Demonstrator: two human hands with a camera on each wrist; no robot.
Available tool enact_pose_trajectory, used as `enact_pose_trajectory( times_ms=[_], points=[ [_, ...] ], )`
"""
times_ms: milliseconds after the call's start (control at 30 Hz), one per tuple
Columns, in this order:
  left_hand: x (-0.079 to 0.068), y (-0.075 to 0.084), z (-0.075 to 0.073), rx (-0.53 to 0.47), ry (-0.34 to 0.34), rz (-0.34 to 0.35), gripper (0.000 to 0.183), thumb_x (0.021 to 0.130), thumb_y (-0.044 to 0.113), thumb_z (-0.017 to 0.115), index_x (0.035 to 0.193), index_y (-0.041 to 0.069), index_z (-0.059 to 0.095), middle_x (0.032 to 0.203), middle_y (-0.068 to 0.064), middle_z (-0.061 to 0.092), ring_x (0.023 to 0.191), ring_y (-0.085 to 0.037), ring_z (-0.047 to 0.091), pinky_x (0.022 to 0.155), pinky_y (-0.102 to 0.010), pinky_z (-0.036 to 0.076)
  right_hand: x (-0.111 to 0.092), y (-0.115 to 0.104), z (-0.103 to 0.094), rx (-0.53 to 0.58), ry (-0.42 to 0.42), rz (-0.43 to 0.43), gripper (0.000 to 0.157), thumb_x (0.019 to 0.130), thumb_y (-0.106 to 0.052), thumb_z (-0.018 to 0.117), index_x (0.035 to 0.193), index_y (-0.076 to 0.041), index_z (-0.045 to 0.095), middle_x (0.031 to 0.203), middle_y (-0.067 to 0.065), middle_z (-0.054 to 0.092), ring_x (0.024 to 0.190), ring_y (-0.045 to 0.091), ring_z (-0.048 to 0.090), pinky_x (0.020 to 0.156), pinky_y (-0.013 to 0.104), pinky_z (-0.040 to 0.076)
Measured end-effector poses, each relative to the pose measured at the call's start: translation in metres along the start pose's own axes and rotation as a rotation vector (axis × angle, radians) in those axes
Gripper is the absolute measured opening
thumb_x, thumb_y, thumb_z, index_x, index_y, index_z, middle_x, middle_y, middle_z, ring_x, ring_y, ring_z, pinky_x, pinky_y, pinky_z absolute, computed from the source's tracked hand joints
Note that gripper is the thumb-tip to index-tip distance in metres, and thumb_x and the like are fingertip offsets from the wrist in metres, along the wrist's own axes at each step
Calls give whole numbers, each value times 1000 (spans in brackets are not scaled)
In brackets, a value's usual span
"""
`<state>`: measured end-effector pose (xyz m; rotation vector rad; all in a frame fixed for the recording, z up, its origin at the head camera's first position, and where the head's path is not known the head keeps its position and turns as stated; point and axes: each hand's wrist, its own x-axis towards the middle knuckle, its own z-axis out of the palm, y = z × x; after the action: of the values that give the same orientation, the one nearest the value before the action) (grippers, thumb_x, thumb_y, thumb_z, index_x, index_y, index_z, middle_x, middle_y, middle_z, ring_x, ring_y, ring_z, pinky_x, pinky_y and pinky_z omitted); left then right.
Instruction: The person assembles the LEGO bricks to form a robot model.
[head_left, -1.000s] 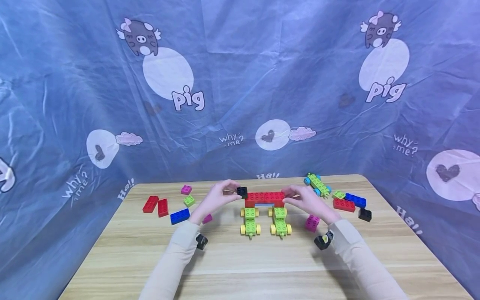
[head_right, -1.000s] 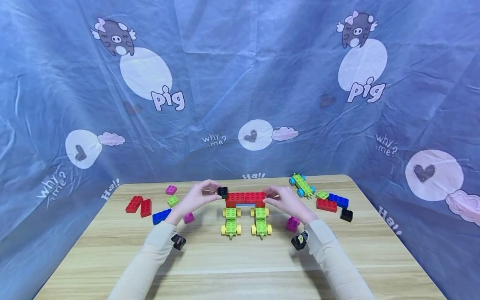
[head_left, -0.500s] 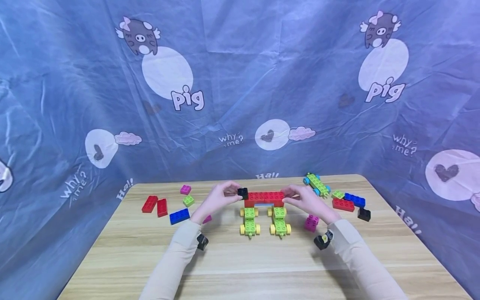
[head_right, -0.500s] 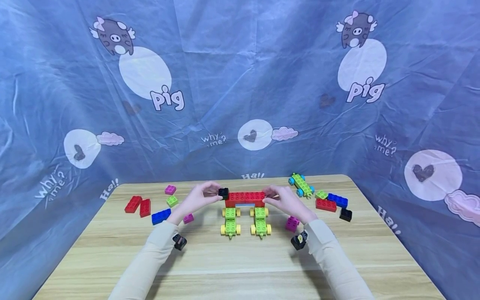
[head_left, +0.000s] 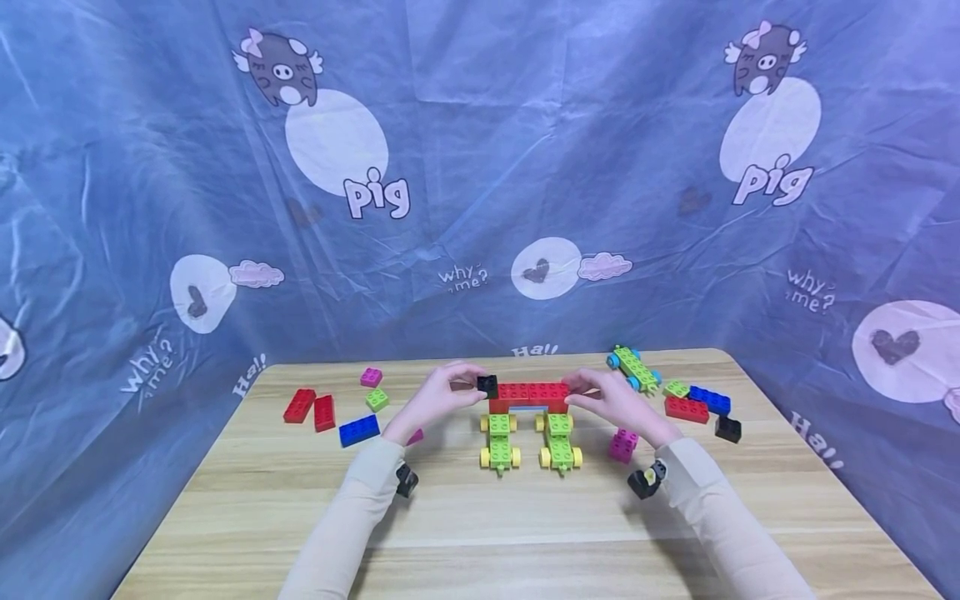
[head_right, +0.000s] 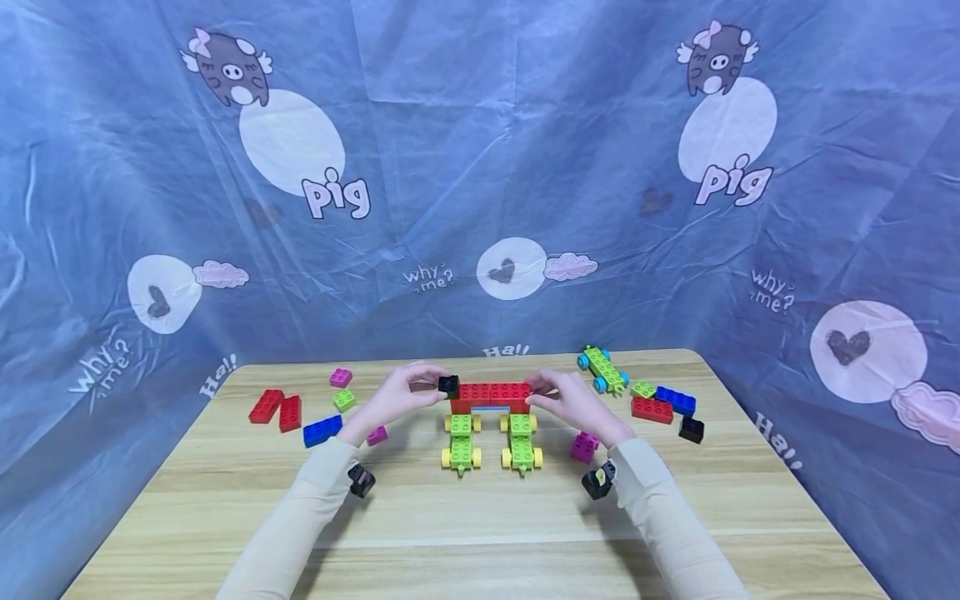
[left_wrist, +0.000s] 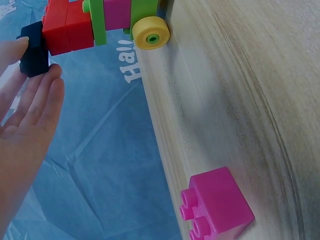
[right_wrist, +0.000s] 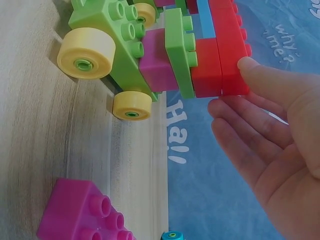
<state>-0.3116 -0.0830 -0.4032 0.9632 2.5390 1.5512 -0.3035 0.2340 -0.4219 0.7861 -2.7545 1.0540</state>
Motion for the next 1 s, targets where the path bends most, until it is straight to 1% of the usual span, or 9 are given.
enact_pose_trajectory(
  times_ms=[100, 167, 367, 467, 633, 733, 833, 1000],
  points=[
    [2, -1, 0, 12, -10, -1, 37, 82, 3, 67, 117, -5, 59, 116, -22, 60, 103, -34, 61, 97, -41, 50, 0, 0, 0, 0, 0, 2, 30, 89, -24, 64, 114, -9, 62, 109, 9, 69, 97, 21, 67, 83, 30, 57],
    [4, -4, 1, 20, -18, 1, 37, 82, 2, 67, 118, -5, 59, 116, -22, 60, 103, -34, 61, 97, -41, 50, 0, 0, 0, 2, 3, 0, 29, 88, -24, 64, 114, -9, 63, 108, 9, 69, 97, 20, 67, 83, 30, 57],
    [11, -28, 6, 32, -5, 9, 39, 82, 4, 68, 119, -3, 59, 115, -22, 59, 103, -35, 60, 97, -42, 50, -1, 0, 1, 4, 13, -19, 28, 88, -22, 65, 113, -8, 63, 107, 9, 69, 95, 21, 67, 81, 28, 57],
    [13, -34, 6, 33, -2, 21, 39, 81, 7, 70, 118, 1, 61, 113, -18, 60, 102, -32, 61, 97, -39, 50, -1, 0, 1, 1, 17, -17, 28, 88, -21, 65, 112, -8, 63, 106, 9, 69, 94, 20, 67, 81, 28, 57],
    [14, -35, 5, 49, -5, 48, 38, 79, 11, 72, 116, 6, 63, 110, -11, 61, 99, -23, 61, 95, -31, 52, -1, 1, 0, 0, 13, -7, 27, 88, -22, 64, 112, -8, 64, 106, 8, 70, 95, 20, 67, 81, 28, 57],
    [14, -35, 4, 54, -10, 55, 38, 79, 11, 72, 115, 7, 64, 109, -9, 61, 98, -20, 62, 94, -26, 52, -1, 1, 1, 4, 12, -8, 26, 88, -22, 64, 111, -8, 64, 106, 8, 69, 95, 20, 67, 81, 28, 57],
    [14, -35, 4, 60, -11, 54, 38, 79, 10, 72, 115, 7, 64, 109, -7, 61, 99, -18, 62, 94, -24, 51, -1, 1, 1, 5, 16, -13, 26, 88, -22, 64, 110, -8, 64, 106, 8, 70, 95, 20, 67, 81, 28, 57],
    [13, -36, 5, 75, -2, 48, 38, 78, 10, 73, 116, 8, 64, 110, -5, 62, 101, -18, 62, 95, -24, 51, -1, 0, 2, 5, 24, -14, 26, 88, -21, 65, 110, -8, 64, 106, 8, 70, 94, 20, 67, 81, 28, 57]
  ],
)
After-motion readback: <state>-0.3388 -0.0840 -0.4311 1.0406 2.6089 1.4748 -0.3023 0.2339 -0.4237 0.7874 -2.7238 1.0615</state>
